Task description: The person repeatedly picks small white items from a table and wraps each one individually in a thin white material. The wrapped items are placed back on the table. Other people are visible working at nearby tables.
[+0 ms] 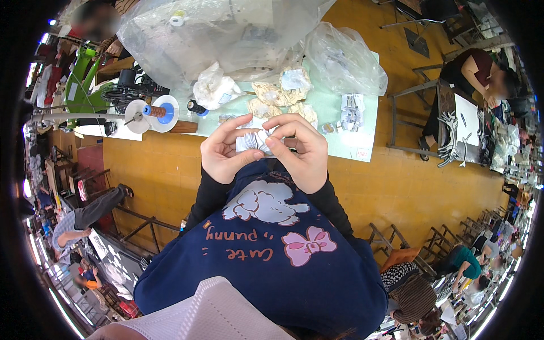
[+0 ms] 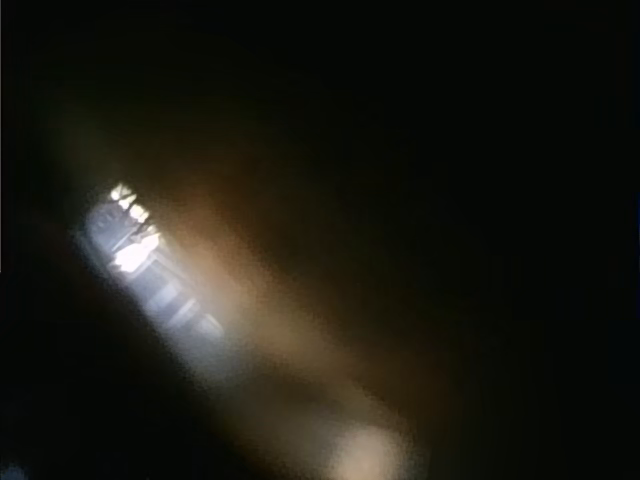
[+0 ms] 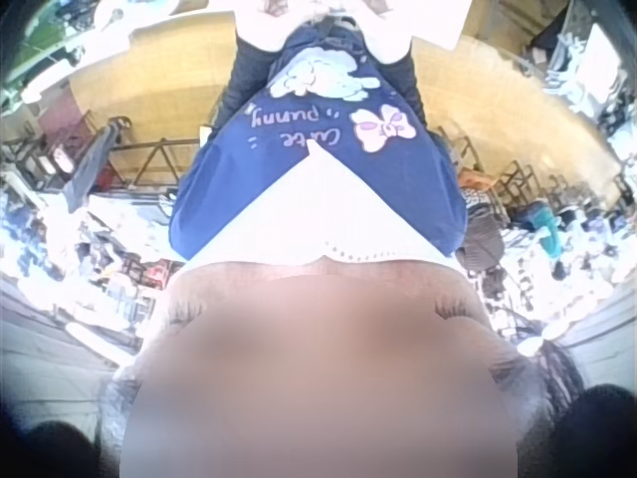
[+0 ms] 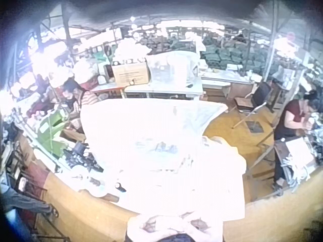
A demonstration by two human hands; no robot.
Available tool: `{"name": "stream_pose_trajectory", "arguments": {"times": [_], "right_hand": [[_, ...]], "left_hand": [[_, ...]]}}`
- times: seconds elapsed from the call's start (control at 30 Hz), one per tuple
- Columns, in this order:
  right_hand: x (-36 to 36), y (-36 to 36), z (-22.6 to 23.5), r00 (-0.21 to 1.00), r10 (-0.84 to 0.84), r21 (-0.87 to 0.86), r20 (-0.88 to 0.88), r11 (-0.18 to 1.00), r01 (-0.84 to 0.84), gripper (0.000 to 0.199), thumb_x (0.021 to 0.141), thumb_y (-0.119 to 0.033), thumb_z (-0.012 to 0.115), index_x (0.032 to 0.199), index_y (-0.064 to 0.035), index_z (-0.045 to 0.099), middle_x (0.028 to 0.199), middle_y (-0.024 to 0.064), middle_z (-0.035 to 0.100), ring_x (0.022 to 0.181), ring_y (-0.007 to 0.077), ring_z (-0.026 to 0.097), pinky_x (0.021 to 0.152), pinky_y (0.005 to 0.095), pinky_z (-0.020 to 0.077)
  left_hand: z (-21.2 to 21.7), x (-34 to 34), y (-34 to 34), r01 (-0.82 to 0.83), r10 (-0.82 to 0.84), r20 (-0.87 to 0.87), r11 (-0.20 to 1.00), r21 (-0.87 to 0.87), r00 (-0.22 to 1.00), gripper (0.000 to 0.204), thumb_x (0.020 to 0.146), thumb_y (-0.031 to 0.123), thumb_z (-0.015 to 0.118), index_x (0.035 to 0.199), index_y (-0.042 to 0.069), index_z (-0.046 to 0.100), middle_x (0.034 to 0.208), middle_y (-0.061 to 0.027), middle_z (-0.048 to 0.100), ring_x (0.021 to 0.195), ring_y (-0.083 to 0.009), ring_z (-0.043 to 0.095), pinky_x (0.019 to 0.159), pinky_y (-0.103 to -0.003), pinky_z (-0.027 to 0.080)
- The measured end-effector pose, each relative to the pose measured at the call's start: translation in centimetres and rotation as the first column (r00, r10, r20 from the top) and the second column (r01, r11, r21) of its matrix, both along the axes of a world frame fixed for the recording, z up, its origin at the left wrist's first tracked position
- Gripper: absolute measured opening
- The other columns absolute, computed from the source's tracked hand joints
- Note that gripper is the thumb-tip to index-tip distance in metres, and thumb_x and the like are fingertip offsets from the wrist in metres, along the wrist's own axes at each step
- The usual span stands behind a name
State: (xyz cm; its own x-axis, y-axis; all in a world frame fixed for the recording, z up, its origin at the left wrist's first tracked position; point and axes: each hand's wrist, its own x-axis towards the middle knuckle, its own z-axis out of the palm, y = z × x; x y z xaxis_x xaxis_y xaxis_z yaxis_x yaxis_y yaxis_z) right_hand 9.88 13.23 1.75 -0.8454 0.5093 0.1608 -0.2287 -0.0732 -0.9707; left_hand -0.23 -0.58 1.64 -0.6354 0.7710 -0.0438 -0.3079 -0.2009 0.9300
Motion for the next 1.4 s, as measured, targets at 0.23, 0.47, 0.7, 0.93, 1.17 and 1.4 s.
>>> {"name": "stream_pose_trajectory", "arguments": {"times": [0.23, 0.47, 0.7, 0.93, 1.17, 1.4], "right_hand": [[0.4, -0.4, 0.5, 0.997, -0.060, 0.157, 0.039, 0.986, 0.053, 0.004, 0.083, 0.003, 0.063, 0.084, 0.0019, 0.060, 0.107, 0.0142, 0.061, 0.088, 0.0145, 0.060, 0.071, 0.0261, 0.0512], [-0.1, -0.5, 0.4, 0.987, -0.135, 0.436, -0.084, 0.886, 0.158, 0.010, 0.077, 0.006, 0.064, 0.085, -0.0005, 0.064, 0.107, 0.0133, 0.064, 0.079, 0.0145, 0.062, 0.063, 0.0244, 0.0490], [0.3, -0.2, 0.7, 0.999, -0.031, 0.261, 0.020, 0.965, 0.025, 0.012, 0.078, 0.002, 0.069, 0.089, -0.0010, 0.066, 0.110, 0.0110, 0.063, 0.085, 0.0147, 0.062, 0.064, 0.0244, 0.0502], [0.4, -0.4, 0.9, 0.998, -0.052, 0.306, -0.040, 0.950, 0.062, 0.014, 0.076, 0.002, 0.071, 0.089, -0.0006, 0.066, 0.108, 0.0126, 0.064, 0.087, 0.0159, 0.063, 0.064, 0.0246, 0.0513], [0.3, -0.7, 0.9, 0.993, -0.107, 0.349, -0.046, 0.930, 0.117, 0.018, 0.073, 0.008, 0.064, 0.088, -0.0008, 0.067, 0.105, 0.0136, 0.064, 0.083, 0.0172, 0.063, 0.064, 0.0269, 0.0513], [0.5, -0.7, 1.3, 0.998, -0.053, 0.435, -0.039, 0.898, 0.064, 0.019, 0.074, 0.010, 0.059, 0.087, -0.0013, 0.067, 0.112, 0.0160, 0.060, 0.086, 0.0209, 0.063, 0.070, 0.0275, 0.0493]], "left_hand": [[-0.6, 0.0, -0.2, 0.009, -0.013, 0.067, 0.998, 0.064, 0.998, 0.066, 0.072, -0.016, 0.071, 0.131, -0.006, 0.043, 0.111, -0.0267, 0.064, 0.099, -0.0237, 0.065, 0.082, -0.031, 0.056], [-0.9, -0.1, -0.4, 0.040, -0.011, -0.311, 0.995, 0.087, 0.950, 0.066, 0.073, -0.019, 0.068, 0.131, -0.004, 0.040, 0.112, -0.0297, 0.062, 0.102, -0.0284, 0.065, 0.084, -0.035, 0.057], [-1.0, -0.4, -0.6, 0.056, -0.021, -0.427, 0.996, 0.068, 0.904, 0.067, 0.074, -0.019, 0.067, 0.133, -0.002, 0.039, 0.112, -0.0302, 0.062, 0.105, -0.0294, 0.064, 0.085, -0.036, 0.056], [-1.2, -0.1, -0.4, 0.035, 0.035, -0.409, 0.986, 0.162, 0.912, 0.061, 0.078, -0.012, 0.069, 0.132, -0.003, 0.043, 0.111, -0.0214, 0.067, 0.100, -0.0193, 0.066, 0.081, -0.026, 0.055], [-0.9, 0.1, -0.6, 0.090, -0.062, -0.247, 0.990, 0.104, 0.967, 0.064, 0.078, -0.015, 0.067, 0.134, -0.003, 0.038, 0.112, -0.0254, 0.064, 0.103, -0.0230, 0.064, 0.083, -0.029, 0.055], [-0.8, 0.2, -0.6, 0.098, -0.079, -0.156, 0.988, 0.118, 0.985, 0.068, 0.077, -0.016, 0.067, 0.135, -0.003, 0.033, 0.112, -0.0334, 0.061, 0.107, -0.0315, 0.063, 0.087, -0.035, 0.055]]}}
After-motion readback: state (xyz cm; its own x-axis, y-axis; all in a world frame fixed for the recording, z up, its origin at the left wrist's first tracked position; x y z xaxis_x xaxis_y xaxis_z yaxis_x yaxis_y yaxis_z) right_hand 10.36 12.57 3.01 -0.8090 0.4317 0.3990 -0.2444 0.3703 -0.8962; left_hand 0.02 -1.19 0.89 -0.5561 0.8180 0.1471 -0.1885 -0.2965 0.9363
